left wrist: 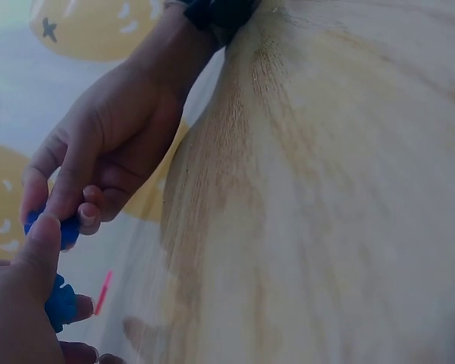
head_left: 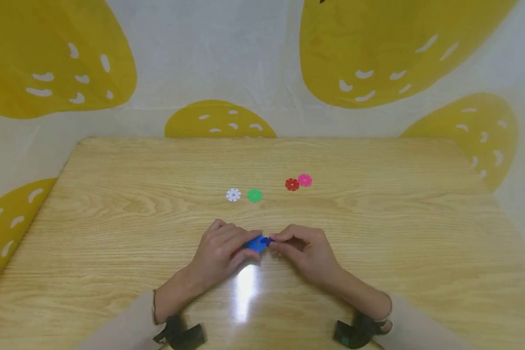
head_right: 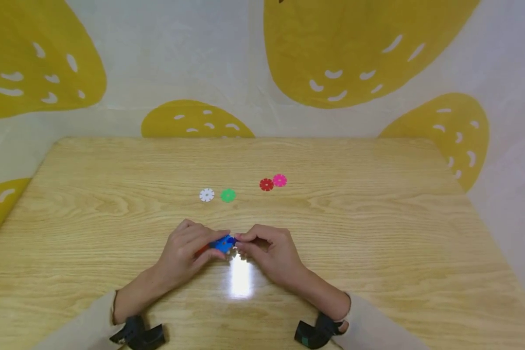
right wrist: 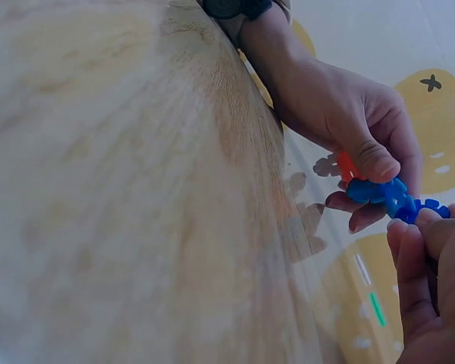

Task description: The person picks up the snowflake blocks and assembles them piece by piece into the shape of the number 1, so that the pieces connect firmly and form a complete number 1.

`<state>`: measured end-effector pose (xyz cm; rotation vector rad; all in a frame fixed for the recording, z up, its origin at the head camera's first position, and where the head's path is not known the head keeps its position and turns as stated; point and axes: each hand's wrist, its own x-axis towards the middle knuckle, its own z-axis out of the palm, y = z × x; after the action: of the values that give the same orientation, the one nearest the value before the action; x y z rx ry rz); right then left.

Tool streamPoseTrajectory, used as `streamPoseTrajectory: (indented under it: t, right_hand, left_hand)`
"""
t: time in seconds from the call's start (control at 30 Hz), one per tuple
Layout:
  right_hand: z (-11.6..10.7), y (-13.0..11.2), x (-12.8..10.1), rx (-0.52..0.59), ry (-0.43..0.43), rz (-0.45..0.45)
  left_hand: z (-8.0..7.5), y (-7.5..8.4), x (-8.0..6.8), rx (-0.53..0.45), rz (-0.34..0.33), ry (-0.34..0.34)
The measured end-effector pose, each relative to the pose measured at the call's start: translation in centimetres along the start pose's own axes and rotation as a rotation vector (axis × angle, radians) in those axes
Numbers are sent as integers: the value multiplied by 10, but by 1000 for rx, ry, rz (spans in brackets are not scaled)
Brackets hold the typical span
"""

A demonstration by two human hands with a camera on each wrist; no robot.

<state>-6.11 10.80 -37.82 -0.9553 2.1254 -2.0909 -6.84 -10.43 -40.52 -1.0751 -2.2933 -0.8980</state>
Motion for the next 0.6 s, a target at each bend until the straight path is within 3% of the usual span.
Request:
streamPoseTrajectory:
  t: [0.13, 0.4, 0.6]
  right_hand:
    - [0, -1, -1, 18, 34, 57]
    - [-2, -1, -1, 55, 70, 144]
    - [-3, 5, -3, 107, 102, 163]
  left_hand:
    - [-1, 0, -1, -22, -46, -22]
    - [-1, 0, -1, -27, -78, 5]
    - [-1, 0, -2, -10, -89, 13]
